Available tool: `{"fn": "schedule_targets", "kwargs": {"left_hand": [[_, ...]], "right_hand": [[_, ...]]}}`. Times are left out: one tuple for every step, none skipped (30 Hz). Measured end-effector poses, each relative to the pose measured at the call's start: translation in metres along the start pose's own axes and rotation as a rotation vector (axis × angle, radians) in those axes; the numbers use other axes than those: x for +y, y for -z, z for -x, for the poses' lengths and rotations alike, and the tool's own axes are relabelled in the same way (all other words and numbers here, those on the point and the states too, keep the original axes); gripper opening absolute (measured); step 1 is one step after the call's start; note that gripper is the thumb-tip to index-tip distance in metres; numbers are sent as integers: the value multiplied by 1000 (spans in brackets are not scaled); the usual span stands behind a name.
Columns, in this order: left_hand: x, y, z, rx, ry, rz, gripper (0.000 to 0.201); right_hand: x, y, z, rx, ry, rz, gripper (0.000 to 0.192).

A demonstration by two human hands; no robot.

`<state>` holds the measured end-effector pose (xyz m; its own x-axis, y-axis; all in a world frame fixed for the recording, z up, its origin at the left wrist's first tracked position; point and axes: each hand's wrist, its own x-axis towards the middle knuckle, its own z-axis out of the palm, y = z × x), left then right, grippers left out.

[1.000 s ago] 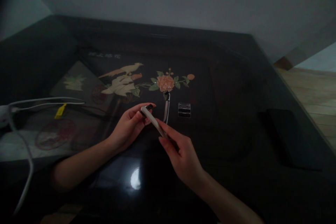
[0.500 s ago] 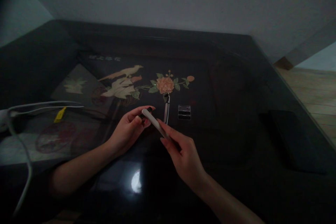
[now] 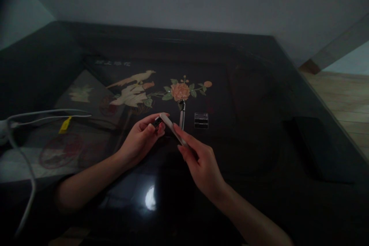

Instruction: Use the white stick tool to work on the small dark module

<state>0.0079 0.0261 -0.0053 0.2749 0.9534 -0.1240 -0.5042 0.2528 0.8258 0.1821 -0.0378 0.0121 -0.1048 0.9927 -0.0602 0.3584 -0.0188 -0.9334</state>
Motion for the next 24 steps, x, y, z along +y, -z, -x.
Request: {"fn": "schedule_targets", "kwargs": {"left_hand": [[0,0,0,0,3,3,48],[0,0,0,-1,5,5,48],[0,0,0,-1,5,9,47],[0,0,0,0,4,12,47],[0,0,-1,3,2,16,46],[-1,0,-1,6,1,19,45],[-1,1,-1,7,0,21,44],[-1,1,-1,9,0,22,43],[-2,1,-1,7,-1,21,43],[-2,1,-1,3,-2,20,43],[-2,1,-1,-1,-4,18,43],[-2,1,0,-6,-7,17,42],[-1,2,0,-14,-10,15,42],[-1,2,0,-23,-9,11,42],[-1,2,0,-32,-6,6,42],[-1,2,0,-40,-1,0,42],[0,2,0,-45,4,-3,43],[0,2,0,-47,9,-5,44],[0,2,0,-46,10,-4,45],[0,2,0,-43,8,0,46],[-1,2,-1,-40,7,5,47],[-1,2,-1,-37,3,12,47],[-1,2,-1,-36,1,17,46],[-2,2,-1,-36,1,20,46]], "right_hand": [[0,0,1,-3,9,1,44],[-1,-1,1,-7,20,3,44],[-1,-1,2,-12,32,6,43],[-1,-2,3,-21,46,8,43],[-1,-3,4,-30,62,8,43],[-1,-3,5,-40,82,4,42],[-1,-4,6,-49,107,-4,42],[-1,-5,6,-54,133,-17,42],[-1,-5,7,-59,155,-33,43],[-1,-6,8,-62,175,-50,43],[0,-6,8,-64,190,-62,44],[0,-6,8,-61,200,-68,45],[0,-6,7,-54,209,-69,45],[1,-6,6,-43,218,-65,46],[1,-6,5,-29,224,-57,46],[2,-5,4,-16,227,-49,46],[3,-5,2,-3,224,-41,47],[3,-4,1,7,217,-36,47],[4,-4,0,14,204,-33,46],[5,-3,-1,20,192,-31,45],[6,-2,-2,28,181,-31,45],[6,-2,-3,35,172,-30,44],[6,-1,-3,40,165,-30,44],[7,-1,-4,43,160,-30,44]]}}
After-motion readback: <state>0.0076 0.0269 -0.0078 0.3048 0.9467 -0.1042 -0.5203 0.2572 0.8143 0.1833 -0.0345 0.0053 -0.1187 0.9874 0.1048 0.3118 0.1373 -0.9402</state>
